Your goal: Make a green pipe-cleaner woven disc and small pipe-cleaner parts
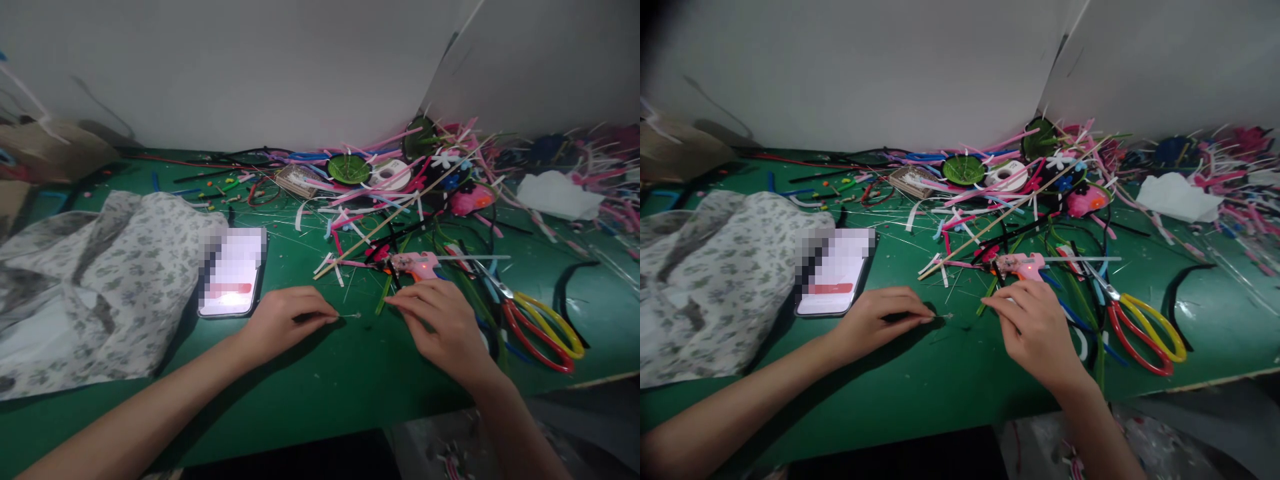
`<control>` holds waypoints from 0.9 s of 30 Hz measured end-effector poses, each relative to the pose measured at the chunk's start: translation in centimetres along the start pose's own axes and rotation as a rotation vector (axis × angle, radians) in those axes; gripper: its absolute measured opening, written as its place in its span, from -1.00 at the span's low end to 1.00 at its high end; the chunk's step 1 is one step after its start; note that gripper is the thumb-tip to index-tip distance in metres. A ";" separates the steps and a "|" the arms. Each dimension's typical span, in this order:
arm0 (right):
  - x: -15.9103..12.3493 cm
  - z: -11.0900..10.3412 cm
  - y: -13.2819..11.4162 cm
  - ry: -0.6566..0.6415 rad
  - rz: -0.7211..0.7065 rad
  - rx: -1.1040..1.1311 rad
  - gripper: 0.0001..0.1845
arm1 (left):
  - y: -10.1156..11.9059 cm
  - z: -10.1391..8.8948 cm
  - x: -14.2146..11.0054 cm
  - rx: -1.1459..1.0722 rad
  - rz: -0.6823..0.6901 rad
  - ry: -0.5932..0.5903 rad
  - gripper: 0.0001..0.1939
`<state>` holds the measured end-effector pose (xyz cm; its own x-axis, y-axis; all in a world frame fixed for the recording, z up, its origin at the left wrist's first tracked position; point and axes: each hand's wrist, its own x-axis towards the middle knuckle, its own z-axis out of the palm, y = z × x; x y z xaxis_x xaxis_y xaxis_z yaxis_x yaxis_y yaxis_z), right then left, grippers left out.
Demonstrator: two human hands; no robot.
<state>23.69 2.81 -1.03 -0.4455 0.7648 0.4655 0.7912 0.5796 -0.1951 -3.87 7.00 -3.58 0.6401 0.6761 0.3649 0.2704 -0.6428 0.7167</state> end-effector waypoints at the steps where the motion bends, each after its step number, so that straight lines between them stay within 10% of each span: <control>1: 0.0 0.0 -0.1 -0.007 0.003 0.016 -0.75 | 0.0 0.0 0.0 0.000 0.000 0.000 -0.86; 27: 0.9 0.7 -0.5 -0.123 -0.033 0.050 -0.77 | 0.3 0.0 0.1 -0.002 0.003 0.010 -0.86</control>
<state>22.59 3.37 -1.13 -0.5210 0.7722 0.3637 0.7549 0.6157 -0.2258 -3.74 6.86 -3.31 0.6339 0.6774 0.3732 0.2669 -0.6445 0.7166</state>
